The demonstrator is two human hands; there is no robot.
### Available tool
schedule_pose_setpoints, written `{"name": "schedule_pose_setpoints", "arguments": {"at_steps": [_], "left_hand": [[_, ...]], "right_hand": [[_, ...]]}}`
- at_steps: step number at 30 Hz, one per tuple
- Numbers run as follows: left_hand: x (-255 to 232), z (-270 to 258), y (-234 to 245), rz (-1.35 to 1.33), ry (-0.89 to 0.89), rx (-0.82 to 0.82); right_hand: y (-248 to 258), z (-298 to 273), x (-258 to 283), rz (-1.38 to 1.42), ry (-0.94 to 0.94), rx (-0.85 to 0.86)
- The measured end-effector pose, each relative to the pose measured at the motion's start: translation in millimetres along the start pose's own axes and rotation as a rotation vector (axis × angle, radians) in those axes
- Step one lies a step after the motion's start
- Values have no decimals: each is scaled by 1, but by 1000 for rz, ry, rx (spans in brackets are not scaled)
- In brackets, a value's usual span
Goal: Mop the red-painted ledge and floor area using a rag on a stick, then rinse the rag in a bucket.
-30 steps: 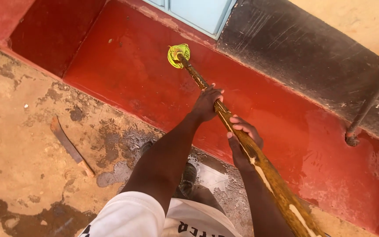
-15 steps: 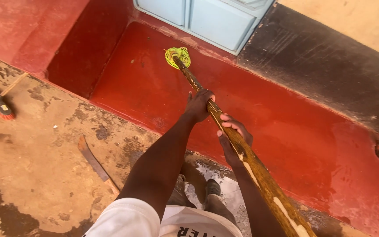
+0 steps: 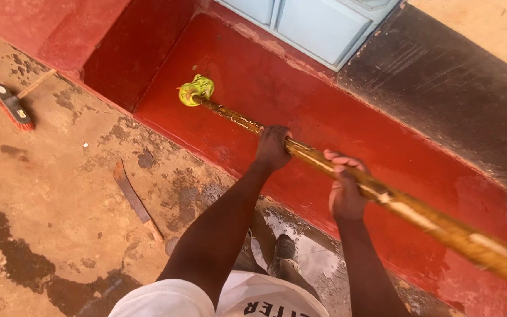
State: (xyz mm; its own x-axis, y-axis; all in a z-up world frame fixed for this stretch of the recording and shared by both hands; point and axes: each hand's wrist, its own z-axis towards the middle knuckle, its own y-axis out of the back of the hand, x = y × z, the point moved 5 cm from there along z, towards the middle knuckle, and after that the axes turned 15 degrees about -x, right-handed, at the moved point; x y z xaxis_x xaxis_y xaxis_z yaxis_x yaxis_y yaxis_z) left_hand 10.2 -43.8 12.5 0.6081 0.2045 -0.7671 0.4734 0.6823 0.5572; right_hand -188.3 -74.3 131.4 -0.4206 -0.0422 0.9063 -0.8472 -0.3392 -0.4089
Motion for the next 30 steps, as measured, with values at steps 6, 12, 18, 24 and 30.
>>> {"name": "schedule_pose_setpoints", "arguments": {"at_steps": [6,12,18,24,30], "left_hand": [[-63,-39,-31,-3,82,-147],[-122,-62,-92,-188,-121,-110],[-178,-93,-164,-200,-155,234],[-207,-116,-175,-254,-218,206],[-184,-127,-133,-124,-87,134]], "right_hand": [[58,1,58,26,-28,-126],[127,-23,110,-71,61,-169],[182,-68,160,-349,265,-189],[204,-76,164,-269,350,-180],[193,-73,145,-141,291,-108]]}}
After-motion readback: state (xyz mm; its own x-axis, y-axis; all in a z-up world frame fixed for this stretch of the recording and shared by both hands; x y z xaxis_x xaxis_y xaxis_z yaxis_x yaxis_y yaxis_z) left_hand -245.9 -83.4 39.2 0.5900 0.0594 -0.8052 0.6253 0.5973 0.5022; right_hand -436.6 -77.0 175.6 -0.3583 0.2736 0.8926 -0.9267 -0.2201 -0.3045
